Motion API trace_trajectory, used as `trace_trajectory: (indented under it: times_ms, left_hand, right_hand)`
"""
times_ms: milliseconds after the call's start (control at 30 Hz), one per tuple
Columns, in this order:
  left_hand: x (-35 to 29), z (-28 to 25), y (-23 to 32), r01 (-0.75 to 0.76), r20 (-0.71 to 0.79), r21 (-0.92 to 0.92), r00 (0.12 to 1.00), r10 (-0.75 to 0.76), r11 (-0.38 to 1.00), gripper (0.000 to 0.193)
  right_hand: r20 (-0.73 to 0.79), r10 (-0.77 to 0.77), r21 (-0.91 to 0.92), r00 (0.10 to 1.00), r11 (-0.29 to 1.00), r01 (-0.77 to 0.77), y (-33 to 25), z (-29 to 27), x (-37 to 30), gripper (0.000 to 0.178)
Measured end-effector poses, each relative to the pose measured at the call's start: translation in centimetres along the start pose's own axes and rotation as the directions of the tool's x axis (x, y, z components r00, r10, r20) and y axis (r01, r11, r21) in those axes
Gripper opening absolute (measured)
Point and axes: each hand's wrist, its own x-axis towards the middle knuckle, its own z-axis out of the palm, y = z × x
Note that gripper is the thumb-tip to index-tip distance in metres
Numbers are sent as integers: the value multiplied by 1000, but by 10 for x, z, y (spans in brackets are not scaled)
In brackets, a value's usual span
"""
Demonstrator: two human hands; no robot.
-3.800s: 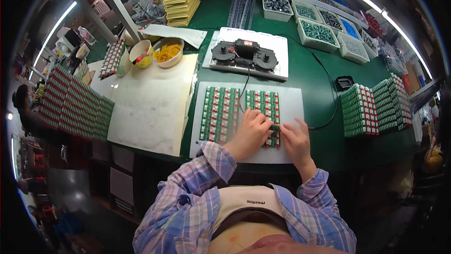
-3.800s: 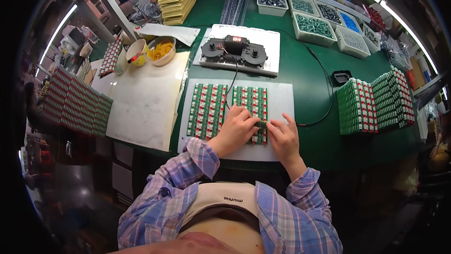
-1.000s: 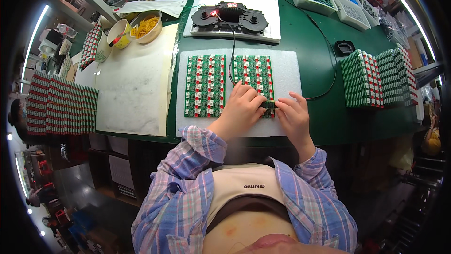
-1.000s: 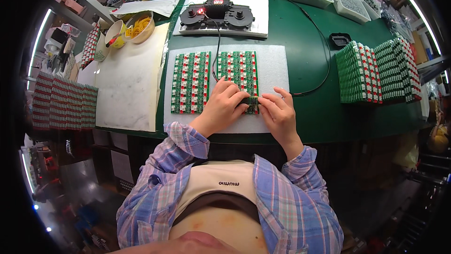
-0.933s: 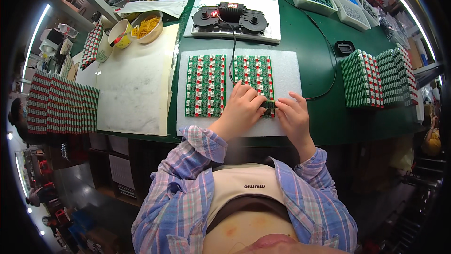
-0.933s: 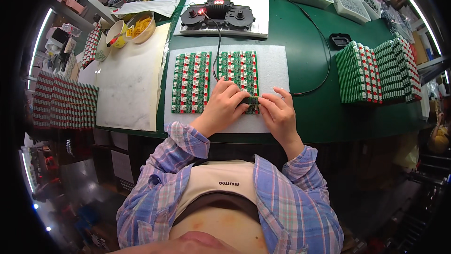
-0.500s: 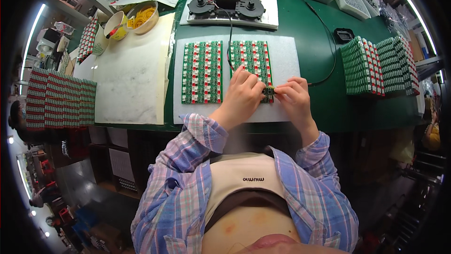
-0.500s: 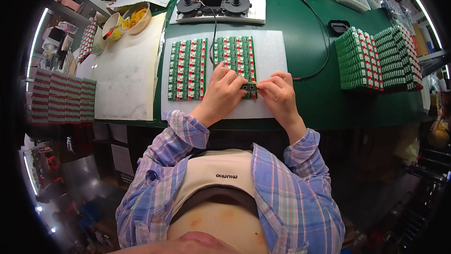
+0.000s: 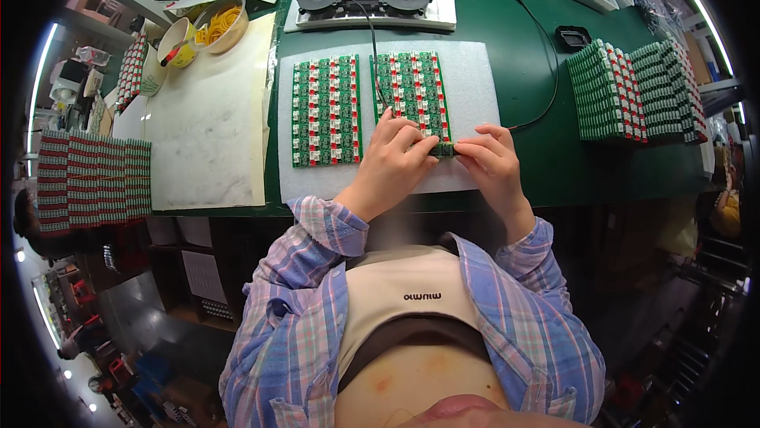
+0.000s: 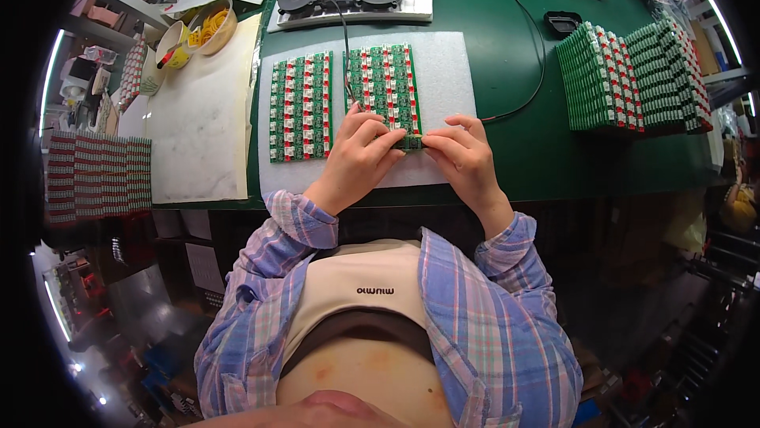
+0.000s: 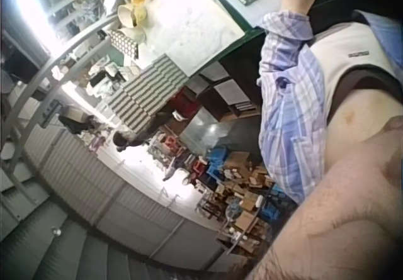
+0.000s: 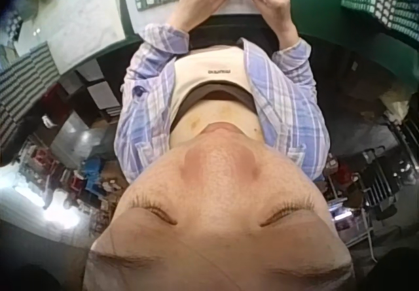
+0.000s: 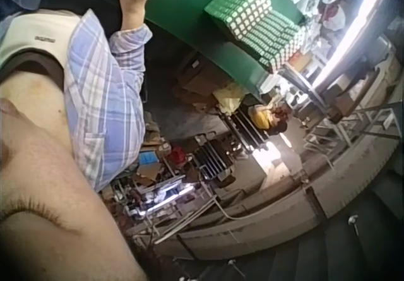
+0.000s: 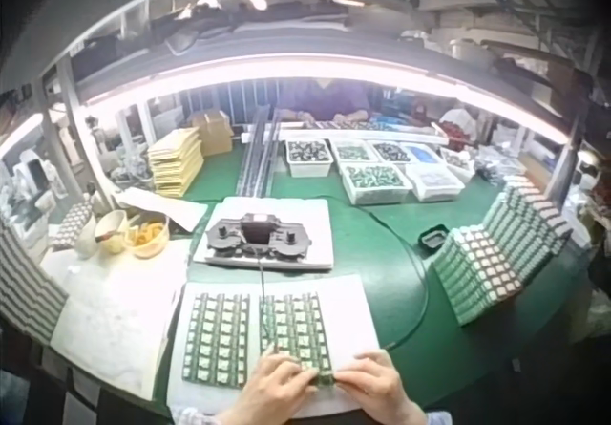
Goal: Manual assembly and inspection of components on printed circuit boards at a manufacturing station.
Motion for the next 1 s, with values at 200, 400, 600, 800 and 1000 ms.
trace_trajectory:
  times_ms: [200,400,600,800,1000]
  left_hand:
    - [-2,5,-3,30,4,-59,1000,-29,998,30]
    - [0,2,-2,22,6,-66,1000,-21,998,28]
    - [-3,5,-3,30,-12,-37,999,-31,999,27]
    - [-3,5,-1,-17,-17,-12,1000,17,1000,27]
    - [0,3,-5,45,-2,-85,999,-45,995,27]
  right_hand:
    - [8,24,-5,1000,1000,-24,1,3,-2,22]
    - [14,28,0,1000,1000,-28,0,2,-1,22]
    - [12,27,-1,1000,1000,-27,1,4,-1,22]
    - [-6,25,-13,1000,1000,-25,0,4,-5,22]
    - [11,59,-9,998,998,-59,-1,5,-2,21]
